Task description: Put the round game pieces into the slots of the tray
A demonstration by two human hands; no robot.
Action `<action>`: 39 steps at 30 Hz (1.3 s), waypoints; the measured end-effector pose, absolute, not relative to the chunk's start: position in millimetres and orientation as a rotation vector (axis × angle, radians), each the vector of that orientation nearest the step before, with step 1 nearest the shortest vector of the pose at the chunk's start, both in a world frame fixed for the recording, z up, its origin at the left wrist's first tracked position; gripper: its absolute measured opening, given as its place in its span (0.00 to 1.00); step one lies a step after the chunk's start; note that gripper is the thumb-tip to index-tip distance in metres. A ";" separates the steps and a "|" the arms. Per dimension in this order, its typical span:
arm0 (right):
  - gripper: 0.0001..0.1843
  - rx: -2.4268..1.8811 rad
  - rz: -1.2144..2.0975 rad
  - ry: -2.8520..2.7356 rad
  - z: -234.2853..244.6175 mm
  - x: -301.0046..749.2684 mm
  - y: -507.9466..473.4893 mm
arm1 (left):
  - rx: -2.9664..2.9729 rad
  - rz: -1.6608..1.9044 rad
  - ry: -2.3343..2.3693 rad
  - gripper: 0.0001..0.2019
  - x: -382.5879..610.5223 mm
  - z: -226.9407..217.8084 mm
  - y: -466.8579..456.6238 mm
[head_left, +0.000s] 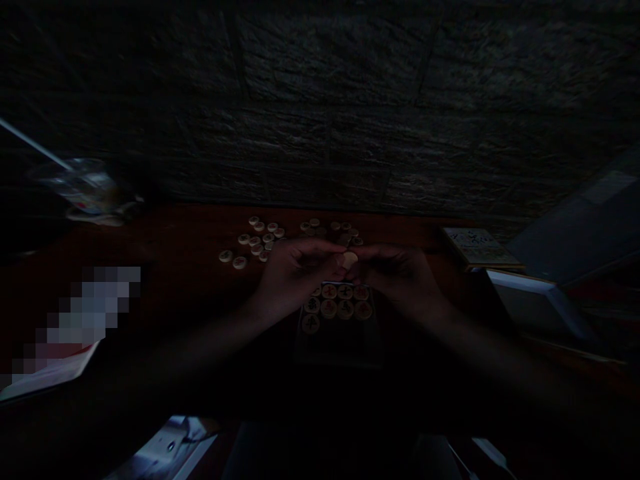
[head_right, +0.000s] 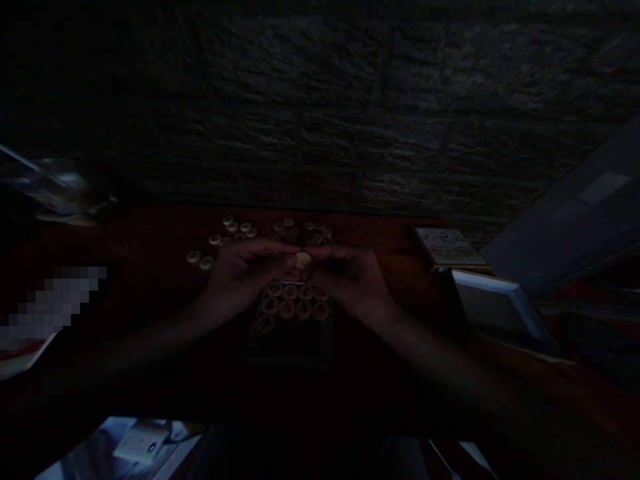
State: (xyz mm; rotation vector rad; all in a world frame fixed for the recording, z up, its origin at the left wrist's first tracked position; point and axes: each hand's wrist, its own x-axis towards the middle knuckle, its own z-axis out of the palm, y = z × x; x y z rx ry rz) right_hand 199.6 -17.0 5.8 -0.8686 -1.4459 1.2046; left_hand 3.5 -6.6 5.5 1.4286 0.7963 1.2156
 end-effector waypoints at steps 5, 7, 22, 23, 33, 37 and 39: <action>0.12 -0.852 1.236 -1.430 4.0 200.9 -15.7 | 1.563 1.226 0.767 0.10 2.9 6.4 -6.9; 0.12 -0.862 1.229 -1.425 3.7 200.7 -15.8 | 1.612 1.235 0.758 0.11 3.5 6.5 -7.4; 0.15 -0.957 1.153 -1.458 5.7 196.6 -17.8 | 1.605 1.239 0.742 0.06 6.0 1.6 -12.2; 0.15 -0.961 1.152 -1.463 6.3 196.3 -18.2 | 1.567 1.229 0.745 0.07 6.0 0.9 -11.9; 0.16 -0.881 1.179 -1.479 4.3 197.3 -19.7 | 1.354 1.221 0.773 0.08 8.1 4.8 -11.8; 0.14 -0.876 1.177 -1.482 5.5 197.6 -19.9 | 1.324 1.205 0.750 0.08 8.3 5.2 -11.0; 0.13 -0.898 1.151 -1.493 6.2 197.3 -19.7 | 1.293 1.197 0.747 0.09 7.9 4.9 -10.0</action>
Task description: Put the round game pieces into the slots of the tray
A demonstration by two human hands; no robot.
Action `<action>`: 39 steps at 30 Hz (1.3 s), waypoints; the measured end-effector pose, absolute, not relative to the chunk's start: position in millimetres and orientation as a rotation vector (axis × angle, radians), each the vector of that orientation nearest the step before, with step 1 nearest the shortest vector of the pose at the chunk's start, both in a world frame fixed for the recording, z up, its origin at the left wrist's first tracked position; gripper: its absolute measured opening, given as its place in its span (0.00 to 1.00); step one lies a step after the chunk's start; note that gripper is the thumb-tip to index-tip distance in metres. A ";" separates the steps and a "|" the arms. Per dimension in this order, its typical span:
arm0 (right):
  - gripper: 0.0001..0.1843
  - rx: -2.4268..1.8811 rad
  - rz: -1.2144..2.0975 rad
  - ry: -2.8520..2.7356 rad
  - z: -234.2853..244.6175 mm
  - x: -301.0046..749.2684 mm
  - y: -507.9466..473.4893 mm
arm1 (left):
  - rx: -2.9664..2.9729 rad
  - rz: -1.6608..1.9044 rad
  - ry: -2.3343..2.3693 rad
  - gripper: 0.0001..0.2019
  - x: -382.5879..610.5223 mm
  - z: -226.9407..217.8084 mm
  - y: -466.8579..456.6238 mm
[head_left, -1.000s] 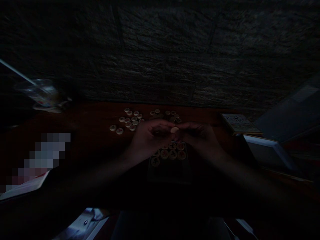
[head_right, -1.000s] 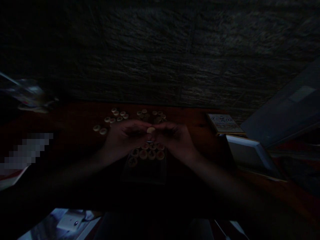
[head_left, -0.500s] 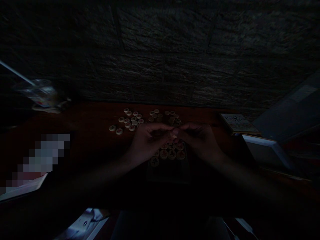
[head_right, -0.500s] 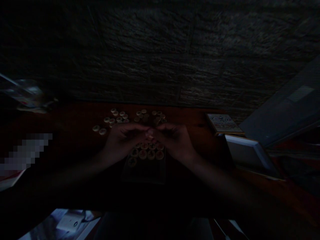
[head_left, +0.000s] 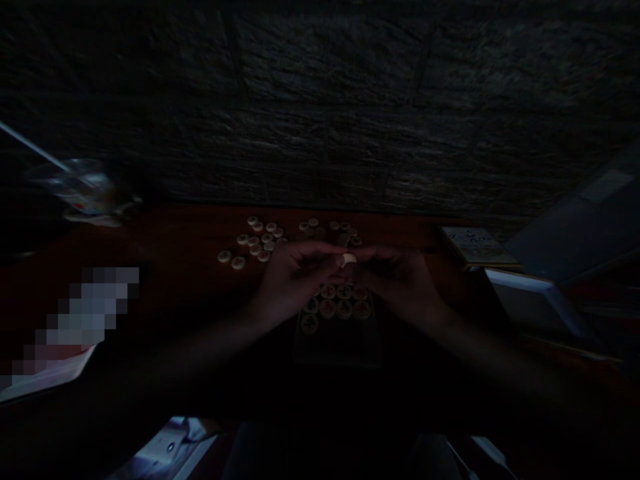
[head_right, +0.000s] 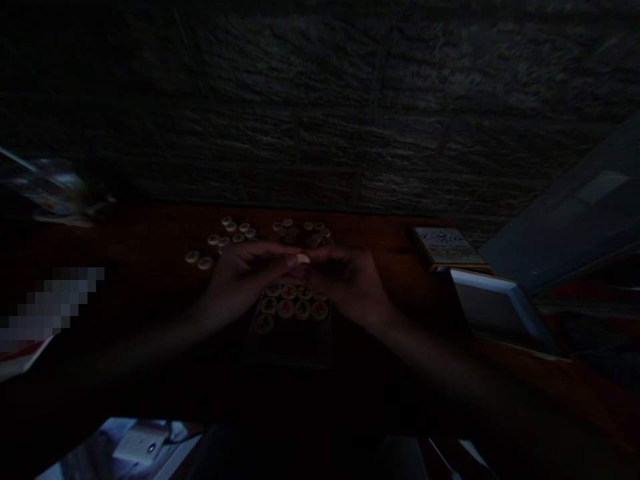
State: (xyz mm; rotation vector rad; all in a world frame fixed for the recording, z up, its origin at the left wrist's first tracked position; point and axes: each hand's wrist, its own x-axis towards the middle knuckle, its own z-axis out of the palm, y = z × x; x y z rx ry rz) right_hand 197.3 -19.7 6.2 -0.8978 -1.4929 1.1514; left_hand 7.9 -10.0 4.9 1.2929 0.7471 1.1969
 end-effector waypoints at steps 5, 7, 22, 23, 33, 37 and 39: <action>0.15 -0.902 1.050 -1.505 2.3 197.1 -20.1 | 1.256 1.187 0.775 0.10 6.7 2.9 -7.2; 0.15 -0.900 0.996 -1.532 -0.1 198.4 -21.0 | 1.254 1.182 0.766 0.11 6.4 2.5 -6.6; 0.17 -0.865 0.369 -1.971 11.5 208.6 -22.8 | 1.227 1.072 0.674 0.11 6.5 6.5 -7.6; 0.17 -0.858 0.354 -1.972 11.0 208.9 -22.5 | 1.216 1.069 0.663 0.10 6.6 6.6 -7.5; 0.15 -0.797 -0.006 -2.051 11.0 211.0 -23.8 | 1.250 1.057 0.736 0.11 5.8 10.9 -10.1; 0.13 -0.809 -0.058 -2.061 14.4 210.1 -25.5 | 1.291 1.070 0.790 0.11 5.8 13.1 -11.6; 0.13 -0.807 -0.051 -2.082 15.8 210.2 -26.3 | 1.291 1.092 0.806 0.10 5.1 13.8 -10.7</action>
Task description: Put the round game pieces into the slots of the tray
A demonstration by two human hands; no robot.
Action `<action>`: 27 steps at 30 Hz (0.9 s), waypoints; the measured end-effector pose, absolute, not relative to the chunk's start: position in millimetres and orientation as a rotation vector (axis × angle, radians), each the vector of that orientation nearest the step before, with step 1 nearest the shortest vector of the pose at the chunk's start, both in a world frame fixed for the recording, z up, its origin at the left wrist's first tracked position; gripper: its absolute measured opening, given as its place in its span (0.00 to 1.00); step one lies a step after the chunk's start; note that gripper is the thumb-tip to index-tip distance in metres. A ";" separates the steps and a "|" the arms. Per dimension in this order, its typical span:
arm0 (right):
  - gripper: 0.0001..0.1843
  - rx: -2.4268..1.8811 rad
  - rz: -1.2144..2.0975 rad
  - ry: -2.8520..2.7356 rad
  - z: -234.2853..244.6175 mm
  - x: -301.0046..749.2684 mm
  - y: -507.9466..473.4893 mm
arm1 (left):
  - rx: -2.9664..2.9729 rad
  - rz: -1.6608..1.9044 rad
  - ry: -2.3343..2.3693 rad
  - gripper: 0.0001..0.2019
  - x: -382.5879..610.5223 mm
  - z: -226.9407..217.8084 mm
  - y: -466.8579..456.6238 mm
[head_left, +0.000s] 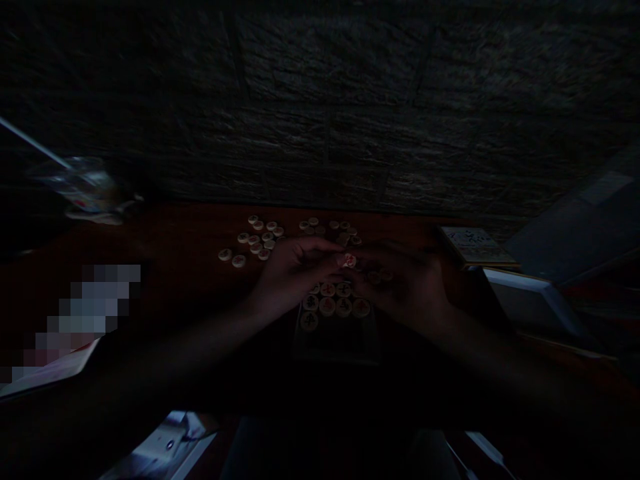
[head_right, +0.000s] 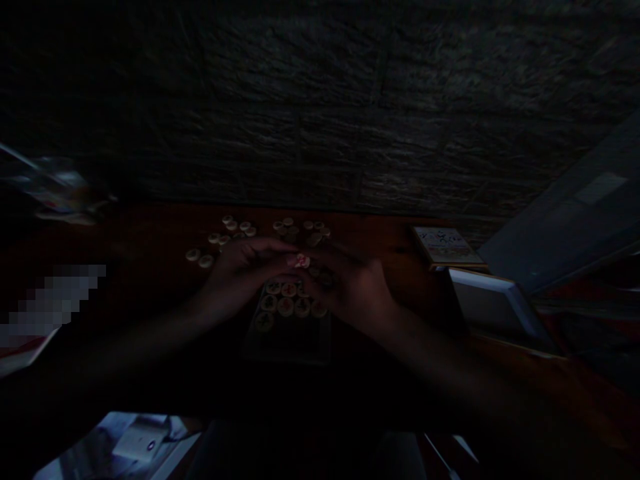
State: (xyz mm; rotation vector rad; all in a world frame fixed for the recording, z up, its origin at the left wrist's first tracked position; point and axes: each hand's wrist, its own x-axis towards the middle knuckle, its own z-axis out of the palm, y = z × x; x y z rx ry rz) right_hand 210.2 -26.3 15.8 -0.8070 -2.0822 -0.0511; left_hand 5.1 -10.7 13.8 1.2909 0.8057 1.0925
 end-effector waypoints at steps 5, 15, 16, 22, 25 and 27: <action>0.10 -0.820 0.195 -2.144 16.9 206.0 -33.7 | 1.332 1.247 0.944 0.09 -1.2 17.6 -2.3; 0.09 -0.739 0.502 -2.545 14.4 193.9 -46.3 | 1.487 1.310 0.962 0.08 -5.6 13.8 5.4; 0.10 -0.735 0.496 -2.560 14.4 194.3 -45.8 | 1.489 1.309 0.957 0.08 -5.3 13.8 5.1; 0.08 -0.683 0.431 -2.645 11.2 196.9 -43.8 | 1.500 1.316 0.936 0.08 -5.6 14.3 5.8; 0.09 -0.646 0.443 -2.656 9.3 199.4 -43.8 | 1.513 1.315 0.938 0.09 -5.7 14.8 6.3; 0.08 -0.622 0.431 -2.646 8.0 200.5 -43.7 | 1.520 1.320 0.941 0.08 -5.6 15.2 6.1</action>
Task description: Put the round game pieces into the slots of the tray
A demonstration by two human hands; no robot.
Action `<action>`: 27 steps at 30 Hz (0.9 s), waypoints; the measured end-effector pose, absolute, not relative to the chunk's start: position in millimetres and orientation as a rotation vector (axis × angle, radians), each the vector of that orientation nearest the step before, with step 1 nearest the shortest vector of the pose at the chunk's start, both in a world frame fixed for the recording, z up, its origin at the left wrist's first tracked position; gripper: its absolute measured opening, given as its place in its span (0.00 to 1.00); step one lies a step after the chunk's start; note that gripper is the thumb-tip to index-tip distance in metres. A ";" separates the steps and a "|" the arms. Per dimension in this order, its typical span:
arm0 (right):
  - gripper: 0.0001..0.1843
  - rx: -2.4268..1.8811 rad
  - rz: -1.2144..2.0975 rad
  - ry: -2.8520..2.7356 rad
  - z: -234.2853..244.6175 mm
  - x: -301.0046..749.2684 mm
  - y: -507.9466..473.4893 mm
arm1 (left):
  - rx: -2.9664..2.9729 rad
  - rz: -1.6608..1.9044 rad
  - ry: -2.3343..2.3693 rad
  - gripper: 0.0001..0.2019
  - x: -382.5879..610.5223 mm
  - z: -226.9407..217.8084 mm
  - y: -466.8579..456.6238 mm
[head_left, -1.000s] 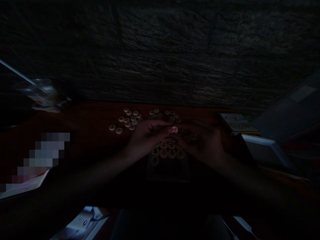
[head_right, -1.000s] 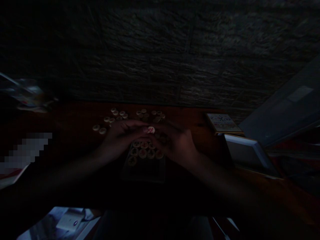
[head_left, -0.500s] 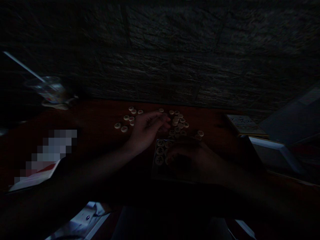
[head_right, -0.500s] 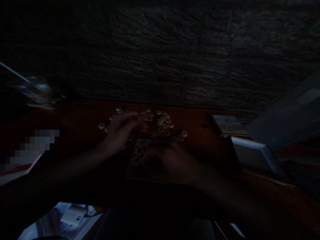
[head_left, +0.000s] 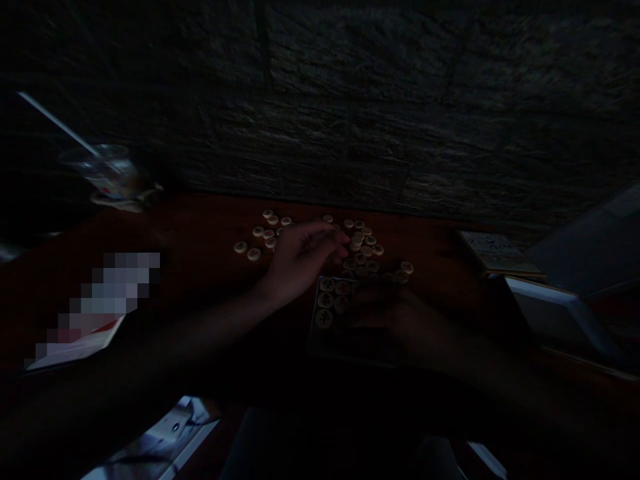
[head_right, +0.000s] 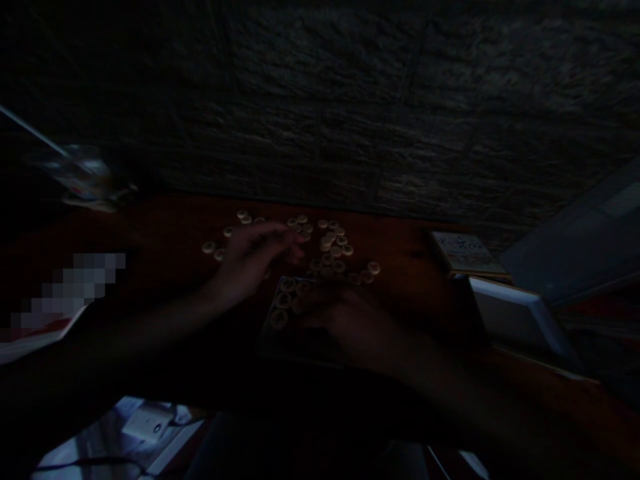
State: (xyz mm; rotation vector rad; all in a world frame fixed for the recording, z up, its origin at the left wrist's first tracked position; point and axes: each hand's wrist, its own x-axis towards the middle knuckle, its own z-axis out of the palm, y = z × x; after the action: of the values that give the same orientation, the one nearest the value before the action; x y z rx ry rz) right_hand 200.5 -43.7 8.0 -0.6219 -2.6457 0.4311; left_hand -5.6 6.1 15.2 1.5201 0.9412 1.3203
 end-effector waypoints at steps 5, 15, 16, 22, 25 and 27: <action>0.08 -0.577 0.304 -2.619 4.4 199.7 -42.1 | 1.524 1.315 0.939 0.08 -5.4 15.5 5.3; 0.08 -0.648 0.308 -2.634 6.5 198.9 -43.5 | 1.529 1.271 1.019 0.08 -5.4 17.2 4.0; 0.08 -0.653 0.302 -2.634 5.8 199.2 -43.2 | 1.529 1.270 1.018 0.08 -5.6 17.1 4.2; 0.05 -0.600 0.317 -2.599 6.0 197.2 -43.6 | 1.516 1.316 0.942 0.07 -6.8 12.3 6.9; 0.01 -0.579 0.372 -2.498 9.1 198.2 -41.7 | 1.510 1.324 0.950 0.07 -7.6 11.6 7.9; 0.02 -0.630 0.394 -2.379 10.8 204.0 -34.8 | 1.509 1.327 0.977 0.07 -8.3 13.3 8.0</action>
State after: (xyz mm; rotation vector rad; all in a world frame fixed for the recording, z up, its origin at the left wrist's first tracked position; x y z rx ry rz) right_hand 204.0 -34.8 10.8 -0.6304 -2.3789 0.3944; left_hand -8.3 8.0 13.3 1.5087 0.9774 1.3268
